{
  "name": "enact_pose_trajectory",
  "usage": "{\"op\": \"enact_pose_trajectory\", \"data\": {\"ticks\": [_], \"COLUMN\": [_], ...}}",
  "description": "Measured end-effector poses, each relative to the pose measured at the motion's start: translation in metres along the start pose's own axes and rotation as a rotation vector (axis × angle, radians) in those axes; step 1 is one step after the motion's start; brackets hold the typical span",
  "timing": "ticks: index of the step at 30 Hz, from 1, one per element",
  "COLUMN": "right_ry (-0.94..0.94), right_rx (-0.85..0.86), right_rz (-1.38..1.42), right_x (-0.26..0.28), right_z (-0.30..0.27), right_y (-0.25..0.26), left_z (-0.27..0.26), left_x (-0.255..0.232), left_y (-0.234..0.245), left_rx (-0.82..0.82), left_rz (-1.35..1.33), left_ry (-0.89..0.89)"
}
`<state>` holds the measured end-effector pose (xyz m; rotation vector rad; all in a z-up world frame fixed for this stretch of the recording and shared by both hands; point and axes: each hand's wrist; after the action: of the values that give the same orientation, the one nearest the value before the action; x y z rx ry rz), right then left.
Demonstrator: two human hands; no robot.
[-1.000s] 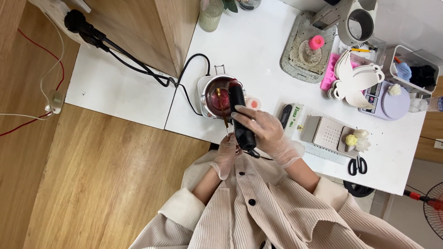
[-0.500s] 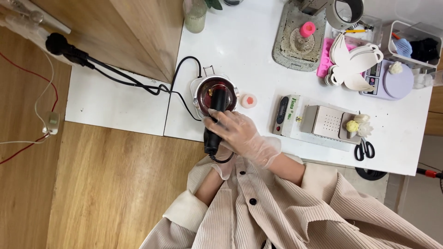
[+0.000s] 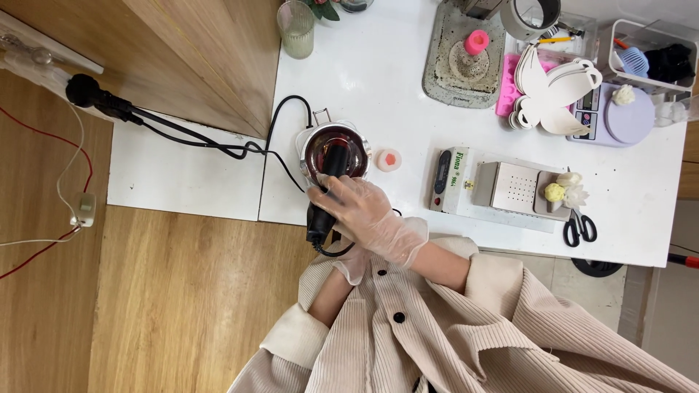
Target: Preparing a silicone candle mold and melting pink wax using a heat gun and stirrer.
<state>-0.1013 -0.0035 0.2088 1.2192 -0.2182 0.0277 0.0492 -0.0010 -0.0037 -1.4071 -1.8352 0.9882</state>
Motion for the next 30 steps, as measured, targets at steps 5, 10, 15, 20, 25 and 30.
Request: {"op": "enact_pose_trajectory", "data": {"ticks": [5,10,15,20,25,30], "right_ry": [-0.006,-0.038,-0.050,-0.094,-0.076,-0.099], "right_rx": [0.009,0.004,0.022,0.053,0.042,0.046], "right_rz": [-0.111,-0.117,-0.124,-0.081,-0.126,-0.078], "right_x": [0.006,0.002,0.005,0.006,0.008,0.009], "right_z": [-0.001,-0.001,0.002,-0.001,0.000,0.005], "right_y": [-0.002,-0.005,-0.001,-0.002,-0.004,0.002], "left_z": [-0.017,-0.025,-0.028,-0.027,-0.026,-0.022], "left_x": [-0.011,-0.013,-0.014,-0.011,-0.011,-0.014], "left_y": [0.015,0.028,0.036,0.043,0.045,0.044], "left_rx": [-0.022,-0.046,-0.070,-0.095,-0.121,-0.143], "left_rz": [0.077,0.148,0.223,0.296,0.366,0.438], "left_ry": [-0.024,-0.042,-0.057,-0.074,-0.089,-0.111]}}
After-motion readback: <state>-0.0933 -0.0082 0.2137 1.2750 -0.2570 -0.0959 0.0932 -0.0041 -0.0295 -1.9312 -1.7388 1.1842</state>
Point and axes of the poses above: each hand's wrist, its own z-axis towards the middle knuckle, its own y-axis out of the back of the hand, x = y × z, and after that the axes turned 3 degrees about -y, right-handed
